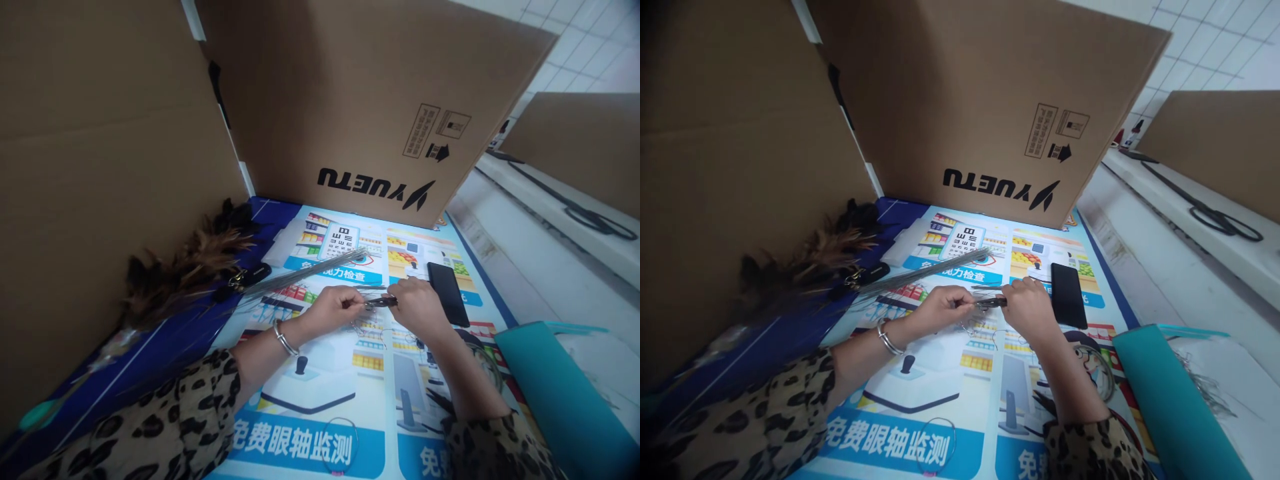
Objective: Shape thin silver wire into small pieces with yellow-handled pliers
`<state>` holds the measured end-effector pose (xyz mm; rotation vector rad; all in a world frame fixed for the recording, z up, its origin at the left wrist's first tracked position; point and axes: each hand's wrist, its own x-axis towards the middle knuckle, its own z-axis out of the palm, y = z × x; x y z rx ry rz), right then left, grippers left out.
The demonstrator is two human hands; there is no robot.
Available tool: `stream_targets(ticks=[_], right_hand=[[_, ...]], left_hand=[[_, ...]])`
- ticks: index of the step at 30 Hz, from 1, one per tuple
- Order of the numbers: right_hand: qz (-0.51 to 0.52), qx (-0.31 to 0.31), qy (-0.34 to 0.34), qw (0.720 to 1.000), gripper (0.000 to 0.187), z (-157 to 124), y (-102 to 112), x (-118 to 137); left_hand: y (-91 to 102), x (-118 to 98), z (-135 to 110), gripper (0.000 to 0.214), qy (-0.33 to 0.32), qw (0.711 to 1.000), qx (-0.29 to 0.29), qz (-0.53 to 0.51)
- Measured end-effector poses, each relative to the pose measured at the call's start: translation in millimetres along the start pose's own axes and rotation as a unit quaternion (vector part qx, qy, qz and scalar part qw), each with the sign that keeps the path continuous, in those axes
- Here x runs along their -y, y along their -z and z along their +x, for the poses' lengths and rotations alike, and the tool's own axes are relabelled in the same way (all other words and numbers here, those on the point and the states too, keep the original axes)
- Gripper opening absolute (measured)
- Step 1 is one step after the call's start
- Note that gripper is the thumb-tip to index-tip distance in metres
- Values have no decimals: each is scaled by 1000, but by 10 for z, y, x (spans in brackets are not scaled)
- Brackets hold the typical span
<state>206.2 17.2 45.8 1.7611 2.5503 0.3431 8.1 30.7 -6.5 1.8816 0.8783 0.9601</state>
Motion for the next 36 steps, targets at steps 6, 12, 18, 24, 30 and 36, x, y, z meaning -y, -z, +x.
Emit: stream_targets(ticks=[6,12,18,24,30,36], right_hand=[[-6,-11,-15,1000,17,-11,-4,-9],[-7,-16,-11,1000,17,-13,-43,-9],[-3,-19,-17,1000,21,-15,-72,26],[-10,-34,-38,999,26,-34,-80,85],[-16,-42,-49,998,26,-42,-105,116],[-20,-37,-54,998,29,-32,-146,126]], left_hand=[[-7,9,2,10,4,1000,-6,5],[-12,-13,7,10,-5,999,-12,34],[-30,17,10,10,-6,998,-25,53],[-35,36,14,11,-10,996,-36,75],[-42,43,13,10,1,996,-41,75],[-51,52,8,10,9,996,-42,82]])
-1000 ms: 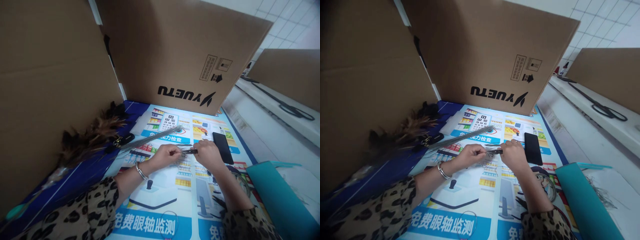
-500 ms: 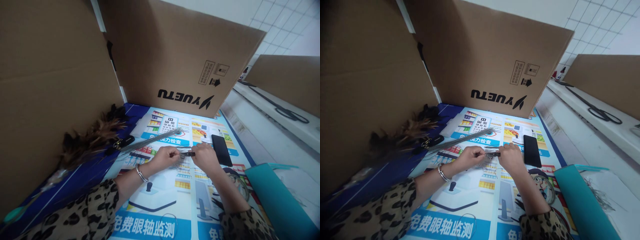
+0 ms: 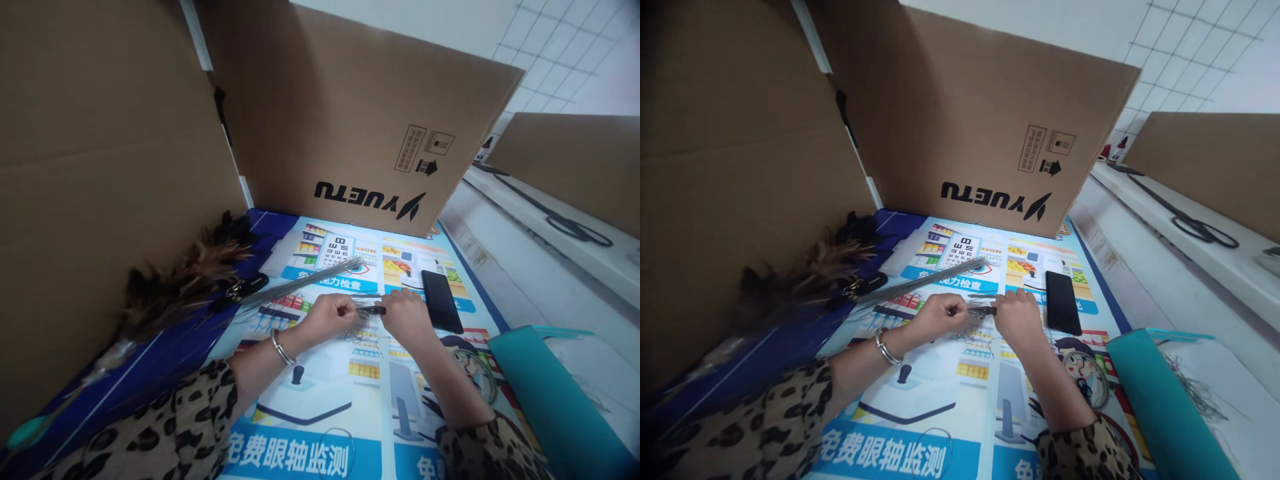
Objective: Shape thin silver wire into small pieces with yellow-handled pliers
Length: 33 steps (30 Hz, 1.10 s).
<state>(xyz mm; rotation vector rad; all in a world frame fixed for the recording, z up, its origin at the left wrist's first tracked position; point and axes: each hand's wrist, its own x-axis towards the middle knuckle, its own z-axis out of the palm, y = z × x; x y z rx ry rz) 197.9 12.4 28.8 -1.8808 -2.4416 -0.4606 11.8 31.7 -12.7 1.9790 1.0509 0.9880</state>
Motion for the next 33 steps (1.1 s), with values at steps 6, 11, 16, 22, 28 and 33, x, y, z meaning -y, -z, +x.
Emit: stream_targets(ticks=[6,11,16,22,28,33], right_hand=[[7,4,-8,1000,31,10,-41,8],[3,14,-7,1000,32,10,-52,0],[16,10,-13,1000,33,11,-36,7],[59,20,-30,998,16,35,-56,-21],[115,-7,-90,989,15,42,-169,-79],[159,-79,-86,980,19,17,-170,12]], left_hand=[[-1,-6,-8,10,3,1000,-11,3],[-8,2,-8,9,-2,1000,-16,2],[-7,4,-13,11,-3,1000,-18,-3],[28,-28,-4,9,5,999,-24,-31],[36,-38,21,9,24,997,-61,-34],[66,-83,24,9,30,994,-95,-41]])
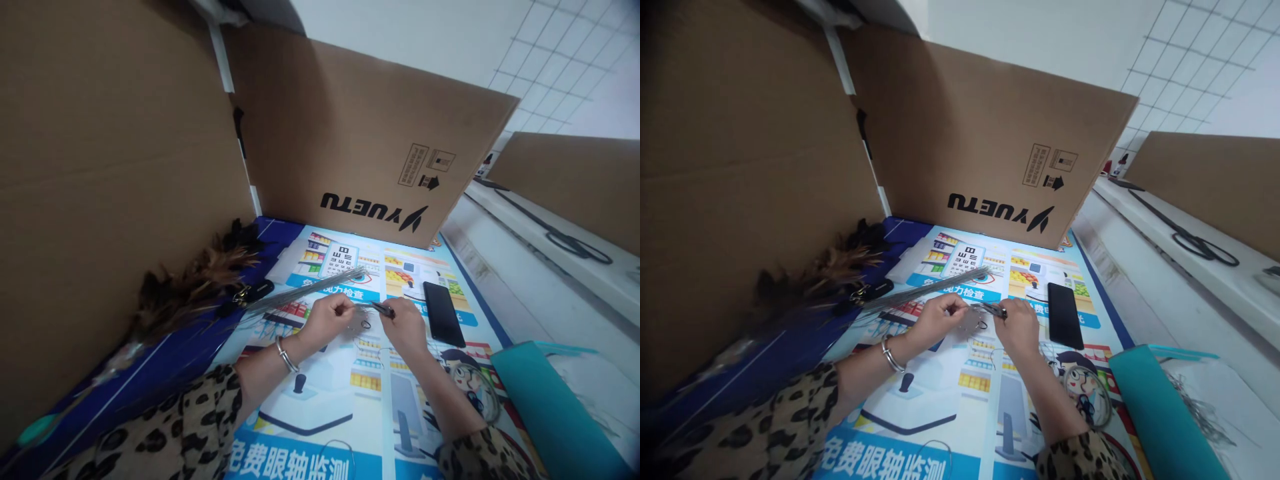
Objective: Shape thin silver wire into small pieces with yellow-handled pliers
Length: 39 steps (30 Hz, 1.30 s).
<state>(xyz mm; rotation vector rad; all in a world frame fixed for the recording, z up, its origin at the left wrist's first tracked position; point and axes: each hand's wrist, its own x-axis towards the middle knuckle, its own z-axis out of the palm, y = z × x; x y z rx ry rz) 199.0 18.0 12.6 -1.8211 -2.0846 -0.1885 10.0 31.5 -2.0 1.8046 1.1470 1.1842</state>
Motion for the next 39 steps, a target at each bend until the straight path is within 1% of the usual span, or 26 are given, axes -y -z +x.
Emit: stream_targets(ticks=[2,5,8,13,18,22,26,39], right_hand=[[3,-15,17,1000,22,-26,-1,52],[-11,-9,39,999,18,-58,9,103],[-36,-3,41,999,16,-66,32,115],[-62,-18,36,997,20,-56,46,115],[-68,-29,35,997,21,-60,33,126],[-72,-33,39,996,21,-61,38,117],[-81,-40,45,995,24,-47,53,94],[-115,-63,54,990,30,-42,101,107]], left_hand=[[16,-26,0,9,5,1000,-8,-10],[31,-61,-2,9,7,1000,-18,-18],[32,-86,-7,10,-6,1000,-25,-14],[19,-79,-17,12,-34,999,-32,-6],[8,-61,-30,11,-42,999,-23,-9],[17,-67,-36,11,-34,999,-13,-30],[30,-75,-34,12,-23,999,-17,-46],[23,-57,-45,12,-31,999,4,-39]])
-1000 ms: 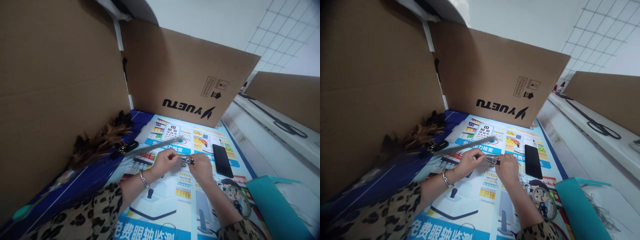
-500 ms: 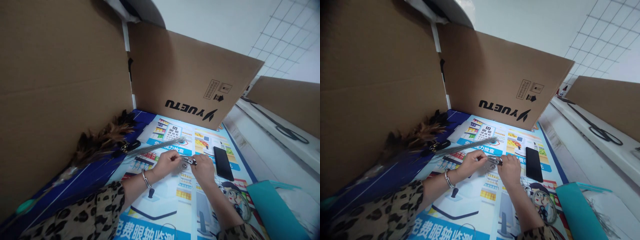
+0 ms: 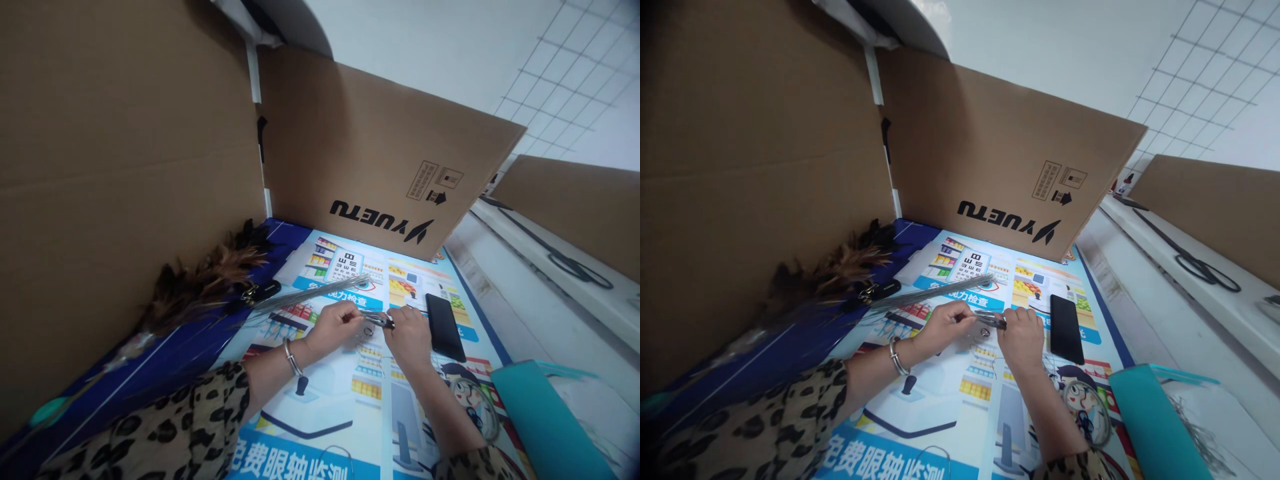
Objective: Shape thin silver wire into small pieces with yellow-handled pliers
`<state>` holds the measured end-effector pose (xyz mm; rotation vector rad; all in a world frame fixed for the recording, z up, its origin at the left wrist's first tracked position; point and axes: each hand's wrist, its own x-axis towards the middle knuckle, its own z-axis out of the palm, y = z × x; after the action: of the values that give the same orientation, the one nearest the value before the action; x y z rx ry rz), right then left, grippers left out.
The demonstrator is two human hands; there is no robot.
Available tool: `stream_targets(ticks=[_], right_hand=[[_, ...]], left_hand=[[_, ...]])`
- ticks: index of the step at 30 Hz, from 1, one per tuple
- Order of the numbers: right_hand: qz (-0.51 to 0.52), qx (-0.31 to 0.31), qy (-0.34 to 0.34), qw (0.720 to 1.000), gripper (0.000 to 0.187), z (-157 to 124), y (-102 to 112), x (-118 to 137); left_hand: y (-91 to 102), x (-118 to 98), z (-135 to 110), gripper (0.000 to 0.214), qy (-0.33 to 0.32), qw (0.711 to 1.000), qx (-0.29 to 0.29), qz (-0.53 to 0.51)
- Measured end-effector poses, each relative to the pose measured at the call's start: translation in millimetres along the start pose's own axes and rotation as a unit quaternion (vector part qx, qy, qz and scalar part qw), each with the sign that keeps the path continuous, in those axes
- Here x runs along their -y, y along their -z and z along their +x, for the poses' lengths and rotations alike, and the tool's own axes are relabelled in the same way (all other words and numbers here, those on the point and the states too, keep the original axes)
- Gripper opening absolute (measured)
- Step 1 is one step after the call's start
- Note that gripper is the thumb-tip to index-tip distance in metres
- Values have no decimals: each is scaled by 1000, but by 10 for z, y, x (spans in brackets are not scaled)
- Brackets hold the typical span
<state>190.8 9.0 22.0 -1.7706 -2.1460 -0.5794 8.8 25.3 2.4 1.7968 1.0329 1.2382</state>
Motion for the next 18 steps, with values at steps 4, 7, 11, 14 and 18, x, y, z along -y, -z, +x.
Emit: stream_targets(ticks=[4,7,11,14,18], right_hand=[[-16,-8,2,1000,32,13,29,-14],[-34,-12,5,999,32,21,54,-23],[-51,-19,16,998,32,26,55,-26],[-57,-33,27,997,31,29,37,-36],[-70,-60,38,995,31,37,41,-66]], left_hand=[[3,-15,1,13,0,1000,8,-2],[12,-34,1,13,-5,1000,19,-4],[19,-44,-3,14,-14,999,30,-7],[13,-36,-4,14,-19,999,32,-3],[3,-16,7,14,-20,999,29,8]])
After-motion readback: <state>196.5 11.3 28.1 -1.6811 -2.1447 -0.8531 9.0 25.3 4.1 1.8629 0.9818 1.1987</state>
